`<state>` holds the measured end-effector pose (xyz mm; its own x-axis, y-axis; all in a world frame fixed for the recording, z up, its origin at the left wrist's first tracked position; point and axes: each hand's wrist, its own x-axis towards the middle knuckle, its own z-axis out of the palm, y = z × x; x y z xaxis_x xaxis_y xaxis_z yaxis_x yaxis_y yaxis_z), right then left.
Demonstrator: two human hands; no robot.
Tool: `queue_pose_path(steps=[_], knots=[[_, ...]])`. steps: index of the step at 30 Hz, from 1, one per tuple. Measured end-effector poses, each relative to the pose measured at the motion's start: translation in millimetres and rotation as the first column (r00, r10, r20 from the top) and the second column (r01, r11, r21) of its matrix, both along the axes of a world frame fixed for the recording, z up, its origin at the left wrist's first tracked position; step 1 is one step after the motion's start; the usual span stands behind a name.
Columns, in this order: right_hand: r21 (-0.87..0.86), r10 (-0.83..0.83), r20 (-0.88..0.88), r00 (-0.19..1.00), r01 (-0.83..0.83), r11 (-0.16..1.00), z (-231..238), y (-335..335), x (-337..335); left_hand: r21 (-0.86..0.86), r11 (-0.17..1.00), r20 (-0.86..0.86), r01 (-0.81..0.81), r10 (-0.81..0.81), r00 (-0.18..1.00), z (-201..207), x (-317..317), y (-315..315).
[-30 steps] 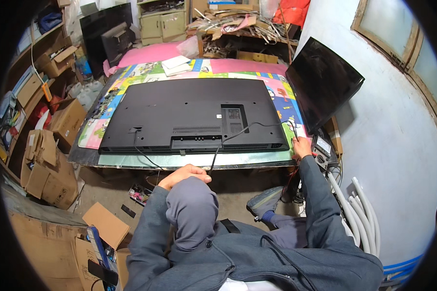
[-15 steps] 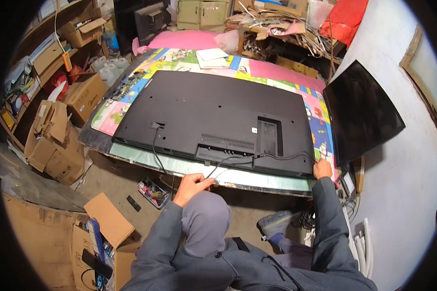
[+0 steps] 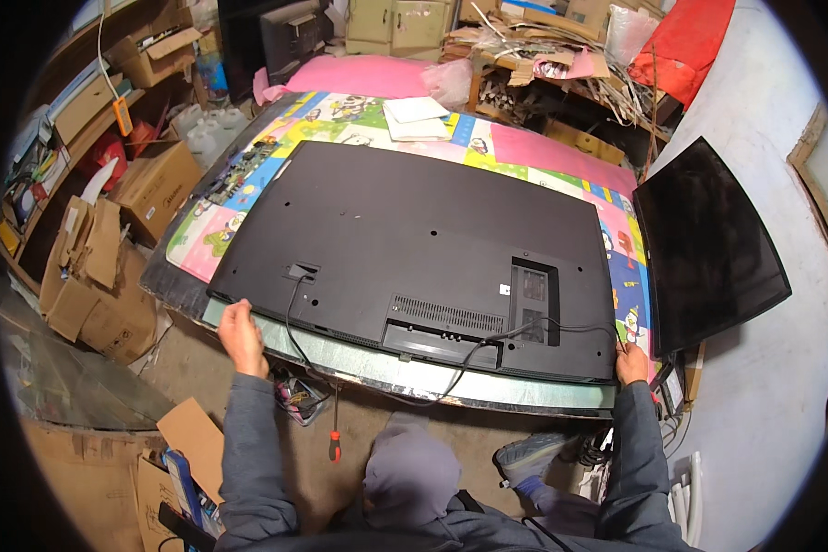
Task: The person uses a screwdriver to remove multiple screws from the back panel of a flat-screen television. After removing the screws, the person lifts the television and sets it aside, then picks up another television and places it on the work surface.
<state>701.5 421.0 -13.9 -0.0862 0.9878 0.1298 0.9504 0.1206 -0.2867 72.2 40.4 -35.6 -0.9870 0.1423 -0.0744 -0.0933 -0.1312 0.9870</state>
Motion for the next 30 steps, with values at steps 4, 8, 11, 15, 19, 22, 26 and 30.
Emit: queue_pose_path(steps=[4,8,11,15,19,22,26,30], knots=[[-0.012,-0.046,-0.018,0.999,0.046,0.999,1.9,-1.4,0.8,-0.213,0.973,-0.127,-0.090,0.064,0.990,-6.9,-43.7,-2.4],[-0.037,-0.041,0.014,0.999,0.042,0.998,-0.3,0.7,-5.7,-0.306,0.927,-0.076,-0.216,0.202,0.976,-34.0,-108.5,-21.0],[-0.033,-0.059,0.064,0.996,0.062,0.998,4.5,-3.1,-5.6,-0.188,0.981,0.247,-0.045,0.092,0.965,-24.4,-126.8,-15.3],[-0.069,-0.072,0.178,0.981,0.086,0.994,20.1,-14.6,-11.0,-0.157,0.988,0.401,-0.011,0.073,0.913,-28.1,-161.2,-20.7],[-0.088,-0.082,0.098,0.992,0.091,0.992,16.1,-16.0,-1.4,-0.381,0.920,0.260,0.088,0.015,0.965,-53.0,-220.1,-44.6],[-0.094,-0.063,0.092,0.994,0.072,0.993,23.6,-30.5,-12.0,-0.501,0.844,0.249,0.191,-0.071,0.966,-57.9,-247.2,-55.1],[-0.140,-0.010,0.039,0.999,0.015,0.990,23.5,-39.5,-24.9,-0.764,0.616,0.054,0.192,-0.236,0.970,-48.0,-292.8,-85.0],[-0.071,-0.100,0.011,0.995,0.100,0.992,32.3,-50.4,-12.3,-0.789,0.589,0.044,0.173,-0.228,0.973,-32.4,-237.7,-16.3]])
